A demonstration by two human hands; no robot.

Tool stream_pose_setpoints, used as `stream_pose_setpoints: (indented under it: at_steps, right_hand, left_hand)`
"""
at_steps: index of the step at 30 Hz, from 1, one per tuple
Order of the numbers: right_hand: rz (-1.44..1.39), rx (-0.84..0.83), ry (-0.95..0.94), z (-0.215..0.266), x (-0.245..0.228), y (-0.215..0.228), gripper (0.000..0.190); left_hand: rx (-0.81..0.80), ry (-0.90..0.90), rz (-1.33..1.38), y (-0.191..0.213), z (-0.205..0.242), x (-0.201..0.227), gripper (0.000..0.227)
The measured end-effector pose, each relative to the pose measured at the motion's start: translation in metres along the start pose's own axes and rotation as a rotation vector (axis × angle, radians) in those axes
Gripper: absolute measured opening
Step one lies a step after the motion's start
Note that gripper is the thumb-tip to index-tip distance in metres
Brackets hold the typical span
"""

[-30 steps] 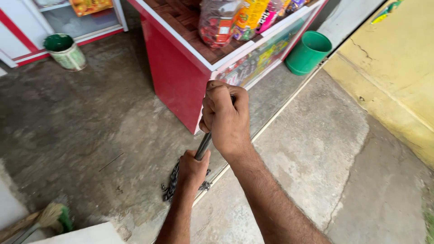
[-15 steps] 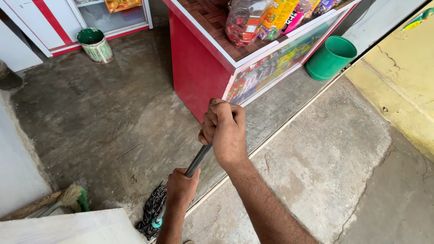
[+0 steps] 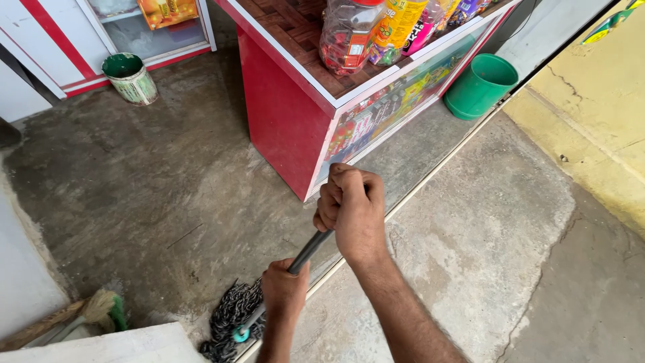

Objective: The recorder is attempting to assemble or fix a mop handle, then positions it against a wall in a snack shop.

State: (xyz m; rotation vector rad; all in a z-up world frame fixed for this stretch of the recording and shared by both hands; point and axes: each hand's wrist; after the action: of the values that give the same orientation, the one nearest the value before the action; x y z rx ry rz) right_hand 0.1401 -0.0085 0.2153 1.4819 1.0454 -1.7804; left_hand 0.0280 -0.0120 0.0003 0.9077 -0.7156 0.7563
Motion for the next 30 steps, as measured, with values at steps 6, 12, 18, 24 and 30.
stream_pose_setpoints:
  at_steps: [6, 12, 18, 24, 30]
  right_hand:
    - [0.079, 0.038, 0.051, -0.005, -0.032, 0.015, 0.036]
    - [0.2, 0.02, 0.19, -0.02, -0.04, 0.059, 0.033]
    - [0.539, -0.078, 0.415, -0.009, 0.01, 0.113, 0.027]
    - [0.472, 0.254, 0.484, -0.018, 0.038, 0.152, 0.035]
    - [0.561, 0.239, 0.617, -0.018, 0.046, 0.139, 0.044]
  left_hand:
    - [0.088, -0.241, 0.12, -0.052, -0.021, 0.023, 0.048]
    - [-0.017, -0.411, 0.219, -0.144, -0.076, 0.053, 0.042]
    - [-0.35, -0.544, 0.22, -0.188, -0.113, 0.085, 0.033]
    - [-0.395, -0.508, 0.033, -0.202, -0.1, 0.108, 0.03]
    - [-0.367, -0.654, 0.248, -0.168, -0.067, 0.133, 0.039]
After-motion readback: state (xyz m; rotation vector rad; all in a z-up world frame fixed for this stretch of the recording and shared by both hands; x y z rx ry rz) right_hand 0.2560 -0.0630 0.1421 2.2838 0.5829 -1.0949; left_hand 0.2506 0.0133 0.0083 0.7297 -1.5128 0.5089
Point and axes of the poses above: each hand's wrist, its own z-axis away from the middle knuckle, its own y-axis out of the back of the hand, x = y × z, and after that the axes turned 5 degrees about z, right-handed
